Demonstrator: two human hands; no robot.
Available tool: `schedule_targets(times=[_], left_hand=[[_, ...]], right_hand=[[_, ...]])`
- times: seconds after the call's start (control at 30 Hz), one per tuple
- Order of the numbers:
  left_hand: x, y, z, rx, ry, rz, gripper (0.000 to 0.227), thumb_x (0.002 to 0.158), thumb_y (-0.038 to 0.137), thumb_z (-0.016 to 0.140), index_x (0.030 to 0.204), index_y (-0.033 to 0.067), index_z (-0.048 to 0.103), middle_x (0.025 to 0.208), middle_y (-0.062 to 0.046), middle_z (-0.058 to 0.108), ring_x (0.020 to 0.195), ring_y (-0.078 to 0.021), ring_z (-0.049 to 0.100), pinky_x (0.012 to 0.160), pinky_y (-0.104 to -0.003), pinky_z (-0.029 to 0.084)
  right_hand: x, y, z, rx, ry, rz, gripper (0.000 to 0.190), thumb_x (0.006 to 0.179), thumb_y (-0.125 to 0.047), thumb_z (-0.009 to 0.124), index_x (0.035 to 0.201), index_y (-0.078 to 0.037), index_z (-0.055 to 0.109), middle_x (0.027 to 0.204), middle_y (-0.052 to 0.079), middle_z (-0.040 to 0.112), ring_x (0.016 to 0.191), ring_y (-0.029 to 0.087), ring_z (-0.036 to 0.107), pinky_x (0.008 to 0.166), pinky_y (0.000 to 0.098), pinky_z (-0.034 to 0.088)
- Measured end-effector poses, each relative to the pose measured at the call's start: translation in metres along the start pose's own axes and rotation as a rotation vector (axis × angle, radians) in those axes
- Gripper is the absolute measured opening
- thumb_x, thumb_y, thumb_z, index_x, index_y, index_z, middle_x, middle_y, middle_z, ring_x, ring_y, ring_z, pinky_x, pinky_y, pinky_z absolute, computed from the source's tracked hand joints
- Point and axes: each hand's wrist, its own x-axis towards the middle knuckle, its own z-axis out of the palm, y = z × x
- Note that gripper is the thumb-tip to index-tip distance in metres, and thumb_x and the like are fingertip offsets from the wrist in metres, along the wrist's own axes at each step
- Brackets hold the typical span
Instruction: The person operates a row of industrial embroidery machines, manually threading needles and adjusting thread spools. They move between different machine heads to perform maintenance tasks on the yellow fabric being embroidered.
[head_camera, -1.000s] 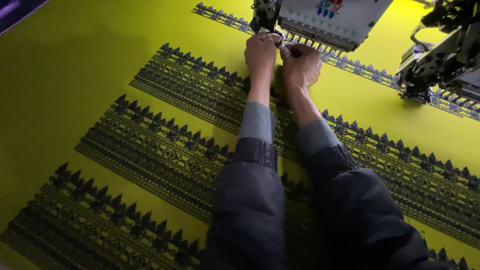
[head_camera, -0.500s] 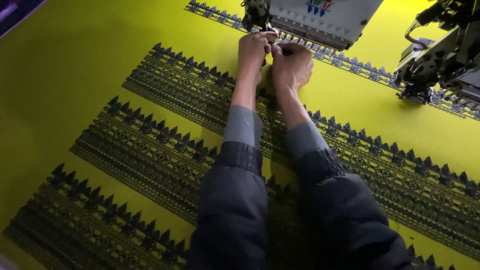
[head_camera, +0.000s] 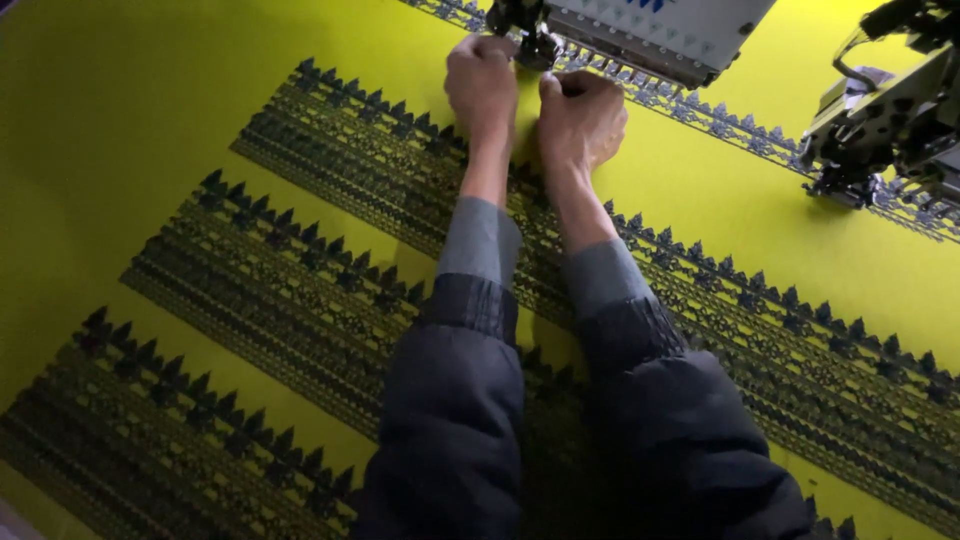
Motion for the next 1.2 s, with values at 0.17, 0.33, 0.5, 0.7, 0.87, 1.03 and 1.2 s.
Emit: schedule_targets(times=[0.17, 0.33, 0.5, 0.7, 0.87, 1.03, 1.2], left_hand=[[-0.022, 0.029, -0.014, 0.022, -0.223, -0.046, 0.015, 0.085, 0.014, 0.064, 0.084, 0.0107, 0.078, 0.073, -0.004, 0.076, 0.068, -0.0165, 0.068, 0.068, -0.038, 0.054], [-0.022, 0.030, -0.012, 0.091, -0.276, 0.002, 0.019, 0.085, 0.021, 0.065, 0.069, 0.0107, 0.068, 0.070, -0.006, 0.070, 0.065, -0.0191, 0.059, 0.066, -0.041, 0.045], [-0.027, 0.011, -0.015, 0.078, 0.265, 0.202, 0.024, 0.098, 0.027, 0.055, 0.088, 0.0117, 0.071, 0.077, -0.009, 0.075, 0.066, -0.0294, 0.071, 0.061, -0.048, 0.054], [-0.090, 0.005, -0.067, -0.149, 0.058, 0.418, 0.025, 0.110, 0.021, 0.047, 0.101, 0.0087, 0.067, 0.069, -0.006, 0.055, 0.074, -0.0150, 0.061, 0.078, -0.036, 0.050], [-0.210, 0.090, -0.160, -0.078, -0.189, 0.233, 0.034, 0.116, 0.028, 0.042, 0.096, 0.0072, 0.061, 0.073, 0.003, 0.048, 0.070, -0.0097, 0.049, 0.081, -0.032, 0.047], [-0.314, 0.090, -0.207, 0.060, -0.250, 0.110, 0.036, 0.117, 0.026, 0.036, 0.093, 0.0097, 0.058, 0.074, 0.001, 0.046, 0.065, -0.0120, 0.047, 0.075, -0.030, 0.046], [-0.405, 0.094, -0.226, 0.191, -0.204, -0.219, 0.032, 0.113, 0.038, 0.045, 0.107, 0.0181, 0.069, 0.099, -0.004, 0.072, 0.092, -0.0227, 0.069, 0.088, -0.038, 0.054]], right_hand=[[-0.002, -0.005, -0.003, -0.022, -0.007, 0.032, 0.009, 0.078, -0.029, 0.084, 0.083, -0.022, 0.086, 0.079, 0.001, 0.084, 0.072, 0.017, 0.080, 0.073, 0.0390, 0.064], [-0.009, -0.012, -0.009, -0.049, -0.090, 0.001, 0.010, 0.083, -0.031, 0.081, 0.083, -0.022, 0.087, 0.076, 0.002, 0.082, 0.067, 0.019, 0.077, 0.065, 0.0403, 0.060], [-0.005, 0.006, -0.008, -0.115, -0.225, -0.142, 0.011, 0.082, -0.031, 0.081, 0.089, -0.024, 0.086, 0.085, 0.000, 0.083, 0.078, 0.018, 0.079, 0.071, 0.0418, 0.061], [-0.021, 0.048, -0.012, -0.125, -0.301, -0.416, 0.015, 0.089, -0.036, 0.078, 0.094, -0.023, 0.080, 0.090, 0.008, 0.078, 0.093, 0.039, 0.073, 0.084, 0.0532, 0.056], [-0.075, 0.045, -0.061, -0.058, -0.289, -0.423, 0.015, 0.091, -0.027, 0.075, 0.097, -0.014, 0.079, 0.092, 0.016, 0.076, 0.094, 0.042, 0.071, 0.084, 0.0566, 0.056], [-0.125, 0.042, -0.120, 0.023, -0.238, -0.540, 0.013, 0.086, -0.019, 0.078, 0.091, -0.007, 0.076, 0.088, 0.022, 0.070, 0.093, 0.044, 0.069, 0.083, 0.0571, 0.055], [-0.176, 0.060, -0.187, 0.102, -0.372, -0.555, 0.016, 0.088, -0.014, 0.077, 0.104, -0.010, 0.077, 0.104, 0.013, 0.071, 0.105, 0.036, 0.067, 0.093, 0.0465, 0.054]])
